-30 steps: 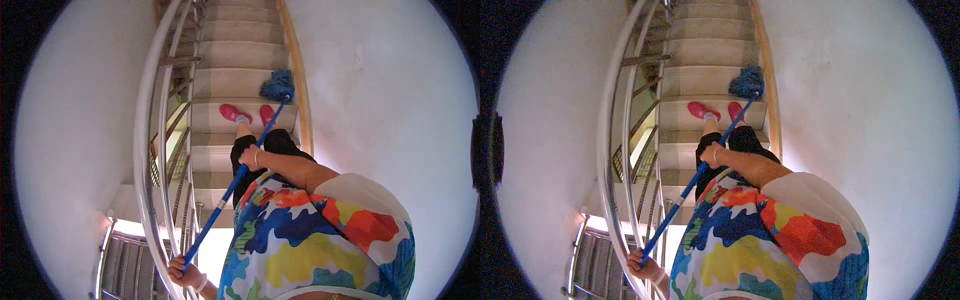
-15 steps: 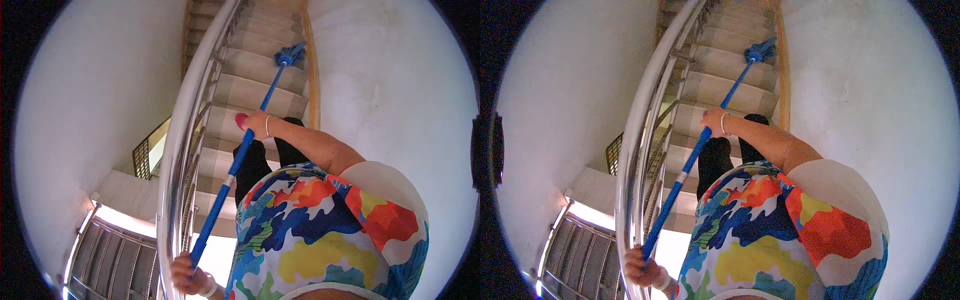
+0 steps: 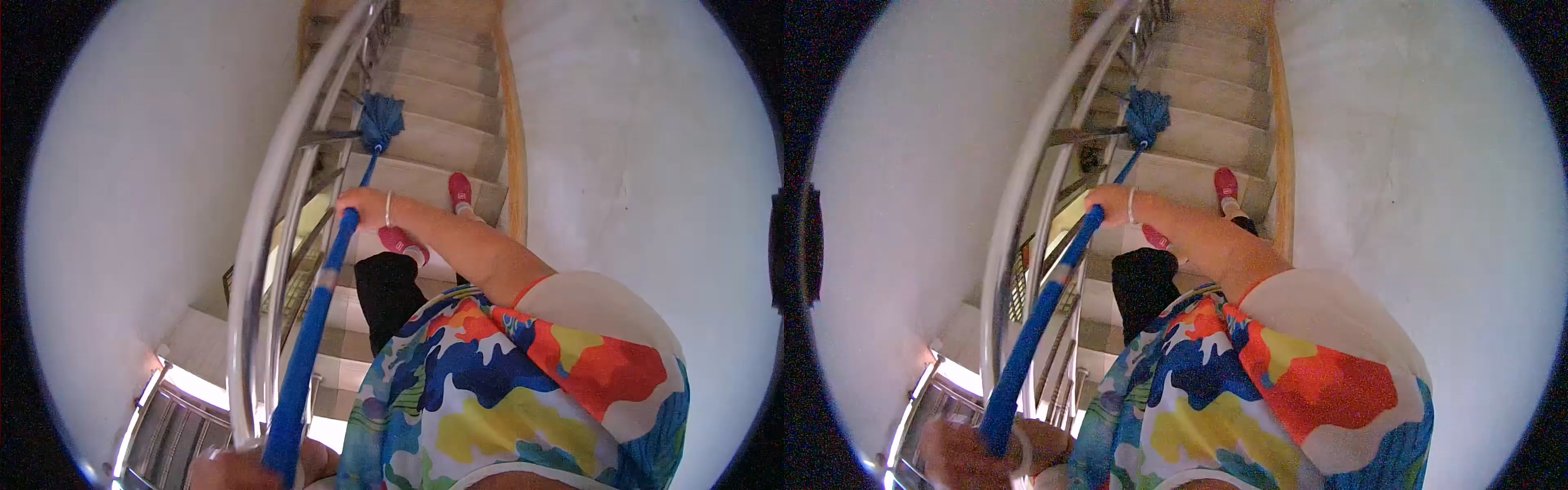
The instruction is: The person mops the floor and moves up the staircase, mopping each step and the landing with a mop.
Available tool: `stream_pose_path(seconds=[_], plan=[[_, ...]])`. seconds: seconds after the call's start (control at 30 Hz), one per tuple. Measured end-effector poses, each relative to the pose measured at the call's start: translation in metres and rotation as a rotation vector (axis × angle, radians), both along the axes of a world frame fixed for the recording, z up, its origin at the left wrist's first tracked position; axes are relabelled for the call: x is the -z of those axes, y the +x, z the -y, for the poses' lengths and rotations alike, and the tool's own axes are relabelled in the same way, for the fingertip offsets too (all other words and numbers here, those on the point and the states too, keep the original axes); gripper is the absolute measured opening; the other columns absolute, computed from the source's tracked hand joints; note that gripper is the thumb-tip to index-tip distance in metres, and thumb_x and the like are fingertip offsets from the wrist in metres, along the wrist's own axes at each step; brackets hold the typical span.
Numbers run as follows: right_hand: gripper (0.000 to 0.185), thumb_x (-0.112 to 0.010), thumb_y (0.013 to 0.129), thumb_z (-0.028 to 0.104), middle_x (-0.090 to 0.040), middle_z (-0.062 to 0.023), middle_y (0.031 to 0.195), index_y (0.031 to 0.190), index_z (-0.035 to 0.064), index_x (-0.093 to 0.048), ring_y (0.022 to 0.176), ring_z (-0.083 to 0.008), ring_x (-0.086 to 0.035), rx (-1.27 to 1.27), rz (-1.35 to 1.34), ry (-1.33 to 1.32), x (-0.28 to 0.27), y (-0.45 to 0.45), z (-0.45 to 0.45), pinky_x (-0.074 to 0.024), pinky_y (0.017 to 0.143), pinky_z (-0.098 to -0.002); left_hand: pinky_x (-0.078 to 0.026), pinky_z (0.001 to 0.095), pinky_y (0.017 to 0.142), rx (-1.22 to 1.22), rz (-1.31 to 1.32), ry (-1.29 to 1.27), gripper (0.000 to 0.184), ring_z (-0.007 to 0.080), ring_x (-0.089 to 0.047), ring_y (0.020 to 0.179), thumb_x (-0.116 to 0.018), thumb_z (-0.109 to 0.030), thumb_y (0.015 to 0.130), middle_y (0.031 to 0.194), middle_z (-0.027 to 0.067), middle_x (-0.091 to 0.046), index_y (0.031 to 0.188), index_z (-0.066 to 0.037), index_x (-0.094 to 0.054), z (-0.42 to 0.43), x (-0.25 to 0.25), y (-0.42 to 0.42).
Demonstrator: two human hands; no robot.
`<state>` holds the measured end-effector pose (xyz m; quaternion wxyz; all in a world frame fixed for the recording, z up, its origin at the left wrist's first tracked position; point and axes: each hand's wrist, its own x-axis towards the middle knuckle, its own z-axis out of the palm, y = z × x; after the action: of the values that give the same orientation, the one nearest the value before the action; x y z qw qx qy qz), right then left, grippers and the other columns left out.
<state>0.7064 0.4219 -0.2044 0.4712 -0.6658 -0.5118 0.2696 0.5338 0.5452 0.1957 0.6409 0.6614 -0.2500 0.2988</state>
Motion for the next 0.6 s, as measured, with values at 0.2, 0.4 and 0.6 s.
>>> stream_pose_path(seconds=[0.2, 0.4, 0.6], plan=[[0.018, -0.067, 0.062, 0.019, -0.058, -0.0129, 0.073, 0.074, 0.0091, -0.056, 0.075, -0.0358, -0.057, 0.015, -0.016, -0.236, -0.021, 0.041, 0.100, -0.0446, 0.065, -0.0434, -0.033, 0.0323, 0.056, -0.120, -0.047, -0.232, 0.033, 0.0113, -0.040, 0.050, -0.049, -0.031, 0.083, 0.051, -0.0049, -0.039, 0.054, -0.018, -0.040, -0.003, 0.026, 0.032], [0.024, -0.071, 0.061, 0.020, -0.054, -0.0109, 0.071, 0.074, 0.0097, -0.054, 0.071, -0.0323, -0.055, 0.318, 0.144, -0.353, 0.025, 0.051, 0.264, -0.0410, 0.062, -0.0418, -0.036, 0.0274, 0.043, -0.175, -0.330, -0.347, 0.035, 0.0093, -0.046, 0.041, -0.052, -0.030, 0.085, 0.046, -0.0038, -0.047, 0.053, -0.018, -0.042, 0.083, 0.105, 0.102], [0.019, -0.068, 0.062, 0.021, -0.058, -0.0107, 0.082, 0.076, 0.0131, -0.058, 0.080, -0.0351, -0.056, 0.369, 0.016, -0.517, 0.034, 0.033, 0.215, -0.0451, 0.070, -0.0449, -0.031, 0.0287, 0.043, -0.589, -0.321, -0.344, 0.037, 0.0112, -0.037, 0.041, -0.047, -0.039, 0.084, 0.046, -0.0035, -0.040, 0.054, -0.020, -0.037, 0.078, 0.068, 0.079]])
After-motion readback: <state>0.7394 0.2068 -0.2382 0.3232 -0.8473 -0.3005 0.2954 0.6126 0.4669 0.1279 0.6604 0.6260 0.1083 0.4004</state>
